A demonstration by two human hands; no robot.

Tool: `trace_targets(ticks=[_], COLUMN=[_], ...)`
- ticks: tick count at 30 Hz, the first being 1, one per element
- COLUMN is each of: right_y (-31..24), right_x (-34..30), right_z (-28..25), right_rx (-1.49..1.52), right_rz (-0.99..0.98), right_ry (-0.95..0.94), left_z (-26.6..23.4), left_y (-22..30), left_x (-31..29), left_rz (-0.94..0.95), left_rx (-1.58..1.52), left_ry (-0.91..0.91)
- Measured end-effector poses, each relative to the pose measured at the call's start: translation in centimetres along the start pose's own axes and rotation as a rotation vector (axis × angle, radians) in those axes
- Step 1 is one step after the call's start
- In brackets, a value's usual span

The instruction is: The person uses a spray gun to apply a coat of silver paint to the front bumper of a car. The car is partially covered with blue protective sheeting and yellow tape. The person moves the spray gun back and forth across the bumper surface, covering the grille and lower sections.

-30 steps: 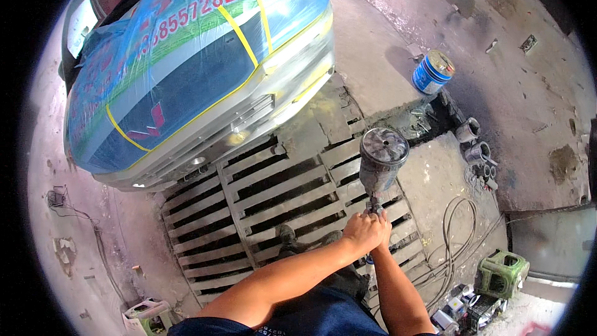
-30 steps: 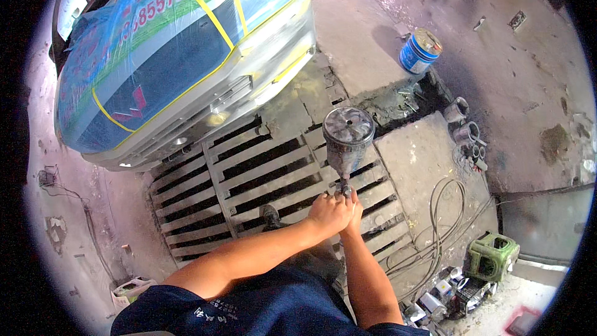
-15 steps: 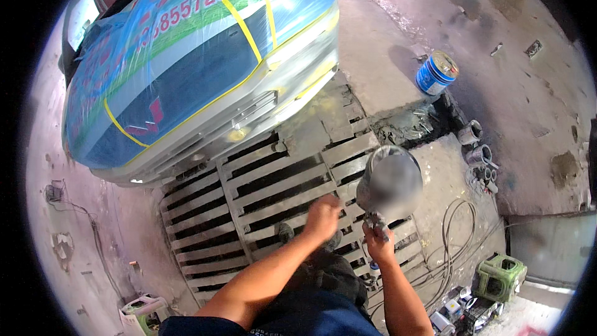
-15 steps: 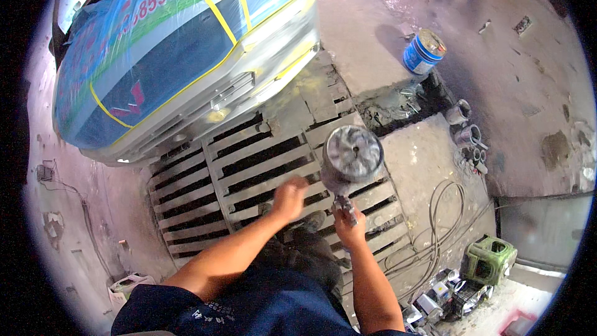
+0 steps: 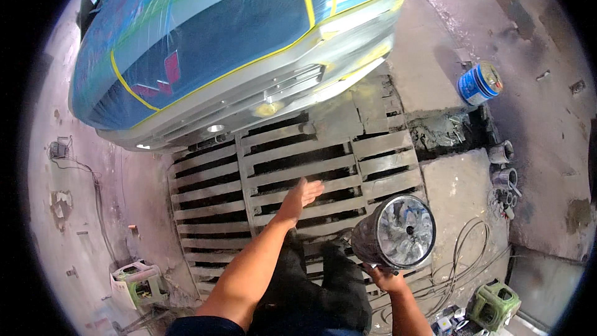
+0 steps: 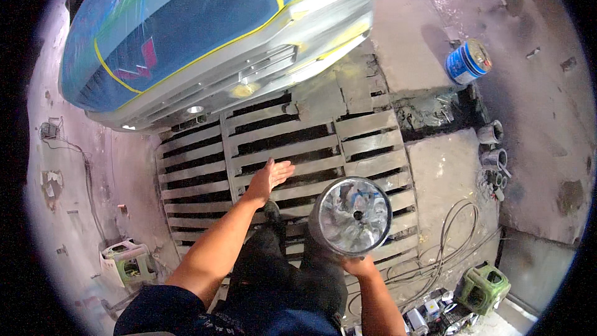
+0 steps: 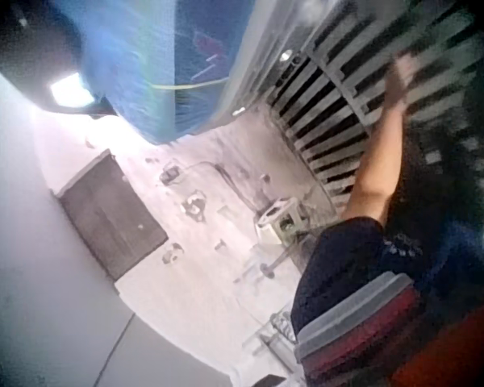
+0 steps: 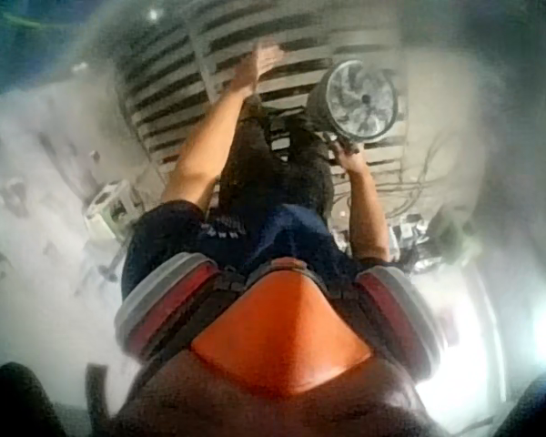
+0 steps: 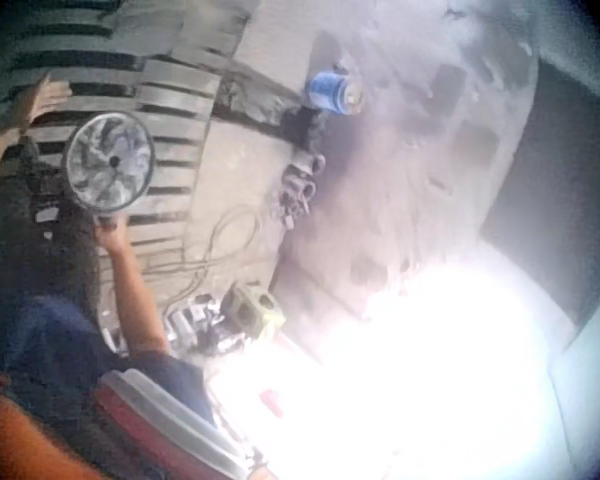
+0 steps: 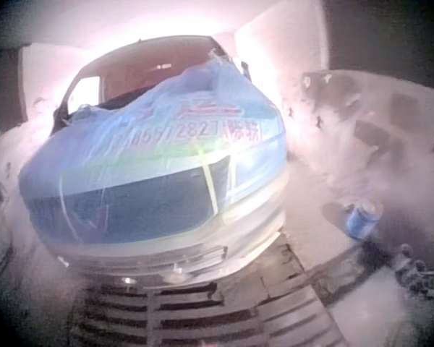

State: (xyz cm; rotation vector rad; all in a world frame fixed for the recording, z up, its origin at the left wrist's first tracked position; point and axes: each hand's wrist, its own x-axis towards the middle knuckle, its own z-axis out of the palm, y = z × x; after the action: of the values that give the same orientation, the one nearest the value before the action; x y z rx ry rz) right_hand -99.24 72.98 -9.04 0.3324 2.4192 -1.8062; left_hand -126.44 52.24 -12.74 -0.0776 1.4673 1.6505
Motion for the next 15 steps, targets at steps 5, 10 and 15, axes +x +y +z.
trace_targets(ticks=[5, 10, 15], right_y=[5.2, 11.5, 17.3], right_x=[0.7, 2.0, 4.3], right_z=[4.2, 7.1, 9.1], right_rx=[0.208, 0.157, 0.254], right_rz=[0.19, 0.217, 0.291], right_ry=[0.006, 0.061, 0.108], left_z=[-5.4, -10.0, -14.1], left_y=[-2.2, -4.5, -8.3], left_x=[1.3, 3.7, 6.4], left_rz=[0.091, 0.11, 0.131], left_rx=[0.027, 0.045, 0.016], left_ry=[0.055, 0.082, 0.167])
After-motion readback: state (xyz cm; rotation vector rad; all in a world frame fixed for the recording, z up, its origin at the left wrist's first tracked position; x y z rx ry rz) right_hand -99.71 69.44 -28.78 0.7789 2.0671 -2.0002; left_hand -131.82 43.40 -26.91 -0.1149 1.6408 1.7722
